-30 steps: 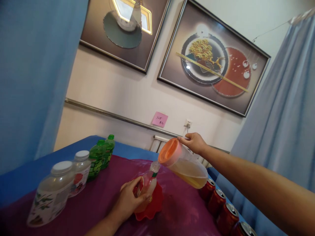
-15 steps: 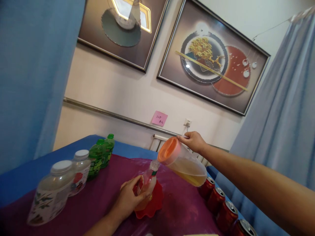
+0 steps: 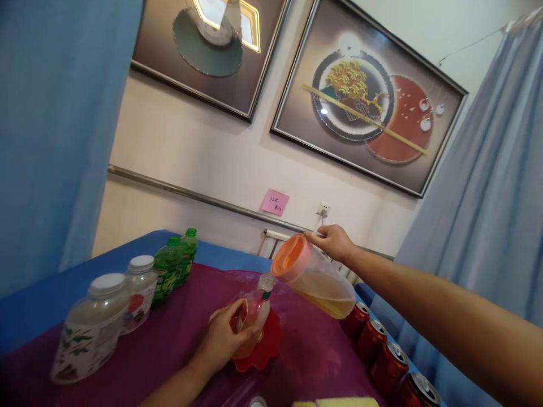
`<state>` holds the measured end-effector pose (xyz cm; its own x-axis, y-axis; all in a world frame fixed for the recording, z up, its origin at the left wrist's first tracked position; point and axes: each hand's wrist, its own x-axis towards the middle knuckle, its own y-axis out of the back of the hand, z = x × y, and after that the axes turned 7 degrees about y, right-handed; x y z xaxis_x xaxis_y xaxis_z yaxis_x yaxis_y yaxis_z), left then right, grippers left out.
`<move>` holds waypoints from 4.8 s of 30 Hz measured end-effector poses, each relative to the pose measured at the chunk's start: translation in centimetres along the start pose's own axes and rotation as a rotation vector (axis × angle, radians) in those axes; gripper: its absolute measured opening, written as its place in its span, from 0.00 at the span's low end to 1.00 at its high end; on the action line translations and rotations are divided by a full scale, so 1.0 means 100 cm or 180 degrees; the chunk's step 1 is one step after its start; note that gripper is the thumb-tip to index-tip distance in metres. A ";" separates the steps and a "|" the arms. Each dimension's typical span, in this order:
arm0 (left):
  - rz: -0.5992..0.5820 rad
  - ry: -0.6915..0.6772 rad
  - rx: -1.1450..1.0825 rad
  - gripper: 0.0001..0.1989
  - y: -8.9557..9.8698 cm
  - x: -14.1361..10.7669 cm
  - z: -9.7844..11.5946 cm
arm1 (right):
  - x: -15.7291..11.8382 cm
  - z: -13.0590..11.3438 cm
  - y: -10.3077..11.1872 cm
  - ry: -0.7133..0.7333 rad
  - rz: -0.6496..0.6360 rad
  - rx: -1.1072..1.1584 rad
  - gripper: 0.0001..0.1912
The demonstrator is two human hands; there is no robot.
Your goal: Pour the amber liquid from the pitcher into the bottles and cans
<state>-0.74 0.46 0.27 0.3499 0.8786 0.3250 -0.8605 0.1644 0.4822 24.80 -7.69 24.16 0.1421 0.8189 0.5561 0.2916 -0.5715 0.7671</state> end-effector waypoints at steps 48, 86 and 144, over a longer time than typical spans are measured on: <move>-0.0094 0.0046 -0.0074 0.25 -0.002 0.001 0.000 | -0.004 -0.014 0.010 -0.0070 0.0038 -0.0103 0.37; 0.0005 0.0019 -0.0092 0.24 0.000 -0.001 0.004 | -0.003 -0.011 0.009 -0.0132 0.0085 -0.0022 0.35; 0.0000 -0.0033 -0.0213 0.24 -0.002 0.001 -0.003 | -0.005 -0.016 0.007 -0.0123 0.0089 0.0022 0.34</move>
<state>-0.62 0.69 -0.02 0.3536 0.8739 0.3335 -0.8831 0.1944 0.4270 23.39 -8.61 24.96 0.1867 0.8042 0.5643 0.2935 -0.5939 0.7491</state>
